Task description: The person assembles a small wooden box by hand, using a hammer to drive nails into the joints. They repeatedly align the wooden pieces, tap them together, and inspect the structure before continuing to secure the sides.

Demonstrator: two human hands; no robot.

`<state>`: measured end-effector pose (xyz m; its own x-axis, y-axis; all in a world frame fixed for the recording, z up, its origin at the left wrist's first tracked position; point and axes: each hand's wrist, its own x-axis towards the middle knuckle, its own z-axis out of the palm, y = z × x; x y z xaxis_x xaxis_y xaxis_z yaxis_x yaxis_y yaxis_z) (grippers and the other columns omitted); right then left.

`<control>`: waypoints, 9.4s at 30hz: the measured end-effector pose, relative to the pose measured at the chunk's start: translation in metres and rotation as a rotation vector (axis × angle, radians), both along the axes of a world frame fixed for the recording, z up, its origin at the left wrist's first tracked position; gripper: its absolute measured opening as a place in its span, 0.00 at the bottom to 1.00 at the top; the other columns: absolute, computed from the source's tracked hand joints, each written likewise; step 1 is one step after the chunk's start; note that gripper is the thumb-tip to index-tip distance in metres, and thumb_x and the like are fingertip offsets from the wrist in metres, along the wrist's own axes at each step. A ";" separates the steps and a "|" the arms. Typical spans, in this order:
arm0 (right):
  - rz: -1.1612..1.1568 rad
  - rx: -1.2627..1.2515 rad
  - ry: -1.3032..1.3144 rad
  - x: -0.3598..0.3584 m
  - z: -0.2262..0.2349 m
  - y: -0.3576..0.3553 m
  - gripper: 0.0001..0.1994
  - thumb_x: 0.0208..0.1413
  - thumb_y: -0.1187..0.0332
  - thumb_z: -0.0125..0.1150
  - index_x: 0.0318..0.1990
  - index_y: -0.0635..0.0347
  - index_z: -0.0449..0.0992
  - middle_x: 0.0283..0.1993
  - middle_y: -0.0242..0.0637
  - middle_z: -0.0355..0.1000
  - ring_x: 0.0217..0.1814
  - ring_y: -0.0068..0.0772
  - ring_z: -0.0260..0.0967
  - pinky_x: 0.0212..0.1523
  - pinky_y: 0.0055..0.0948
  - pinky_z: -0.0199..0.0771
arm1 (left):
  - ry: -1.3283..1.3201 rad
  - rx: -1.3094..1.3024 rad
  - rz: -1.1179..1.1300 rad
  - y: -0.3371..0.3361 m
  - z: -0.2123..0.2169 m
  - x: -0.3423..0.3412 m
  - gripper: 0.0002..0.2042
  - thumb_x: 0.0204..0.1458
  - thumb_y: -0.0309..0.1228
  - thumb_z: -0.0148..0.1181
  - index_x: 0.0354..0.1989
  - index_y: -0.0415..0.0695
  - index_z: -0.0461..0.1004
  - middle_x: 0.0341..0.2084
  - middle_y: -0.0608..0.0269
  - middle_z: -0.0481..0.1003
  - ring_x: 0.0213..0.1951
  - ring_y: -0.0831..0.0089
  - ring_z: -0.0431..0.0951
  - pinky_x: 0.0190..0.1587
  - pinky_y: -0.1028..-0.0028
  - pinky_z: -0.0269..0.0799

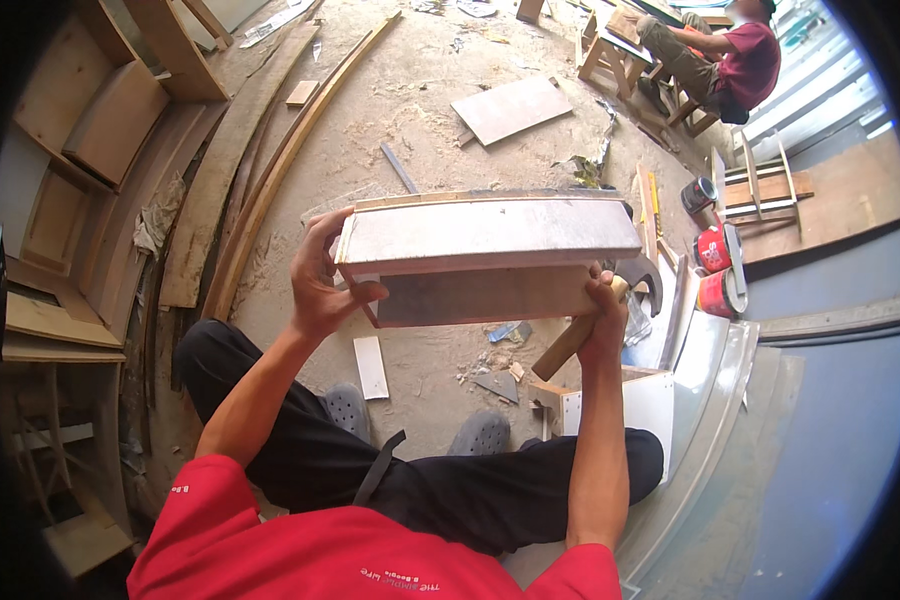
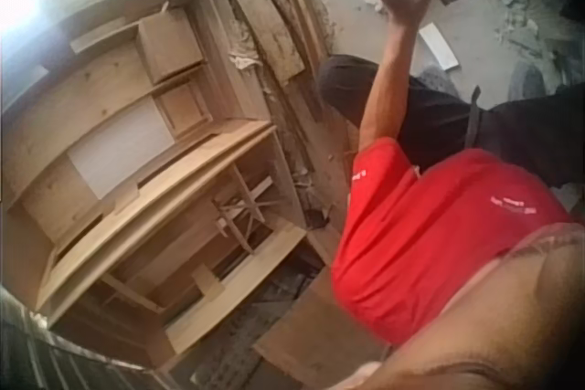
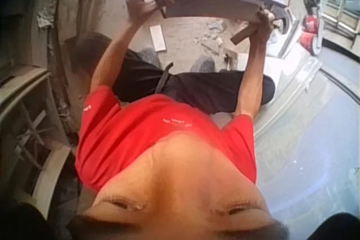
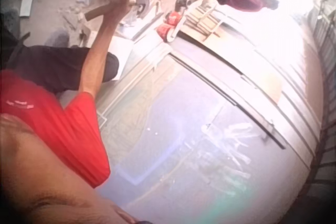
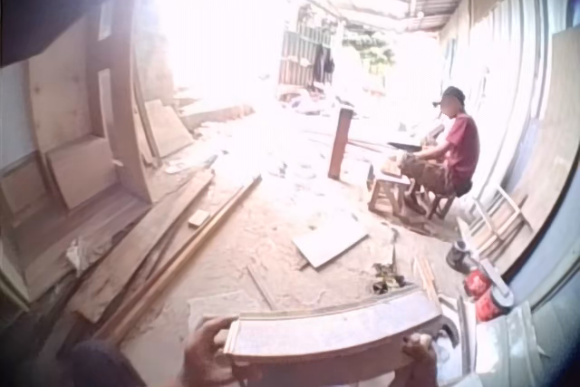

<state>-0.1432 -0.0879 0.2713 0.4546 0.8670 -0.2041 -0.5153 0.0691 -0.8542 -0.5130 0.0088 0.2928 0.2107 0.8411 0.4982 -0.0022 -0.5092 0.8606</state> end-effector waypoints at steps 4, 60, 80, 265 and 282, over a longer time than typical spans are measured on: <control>-0.042 -0.034 -0.106 0.008 -0.012 0.000 0.15 0.53 0.71 0.62 0.49 0.55 0.72 0.49 0.35 0.74 0.52 0.33 0.74 0.55 0.33 0.74 | -0.178 -0.021 -0.077 -0.007 0.001 0.002 0.51 0.32 0.48 0.84 0.65 0.39 0.63 0.60 0.53 0.63 0.62 0.62 0.70 0.58 0.60 0.78; 0.009 0.231 -0.117 -0.027 0.030 0.010 0.15 0.56 0.75 0.64 0.42 0.50 0.63 0.47 0.35 0.72 0.46 0.27 0.74 0.45 0.27 0.80 | 0.711 0.410 0.026 -0.027 0.041 0.014 0.35 0.45 0.44 0.75 0.64 0.56 0.71 0.62 0.57 0.68 0.62 0.58 0.70 0.61 0.58 0.71; -0.002 0.330 -0.310 -0.038 0.035 0.012 0.18 0.54 0.77 0.69 0.40 0.51 0.61 0.59 0.48 0.71 0.66 0.43 0.68 0.68 0.44 0.65 | 0.525 0.415 0.077 -0.021 0.010 0.027 0.25 0.40 0.24 0.76 0.51 0.43 0.78 0.52 0.59 0.77 0.49 0.61 0.81 0.48 0.66 0.81; 0.400 -0.613 -0.318 -0.108 -0.034 0.020 0.16 0.57 0.68 0.70 0.45 0.72 0.75 0.38 0.35 0.74 0.35 0.27 0.75 0.35 0.32 0.88 | 0.204 -0.815 -0.145 0.018 -0.024 -0.016 0.20 0.57 0.27 0.67 0.56 0.37 0.72 0.51 0.56 0.76 0.43 0.74 0.80 0.38 0.75 0.82; 0.384 -0.628 -0.298 -0.109 -0.024 0.016 0.14 0.61 0.70 0.64 0.49 0.72 0.74 0.46 0.43 0.75 0.46 0.37 0.77 0.42 0.37 0.88 | 0.134 -0.955 -0.046 0.021 -0.050 0.009 0.22 0.60 0.30 0.64 0.61 0.36 0.69 0.48 0.59 0.80 0.44 0.76 0.80 0.43 0.75 0.77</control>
<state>-0.2520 -0.0715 0.2470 0.2598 0.7376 -0.6233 -0.1488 -0.6072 -0.7805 -0.5041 0.0293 0.2430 0.2593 0.8684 -0.4227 0.1236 0.4042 0.9063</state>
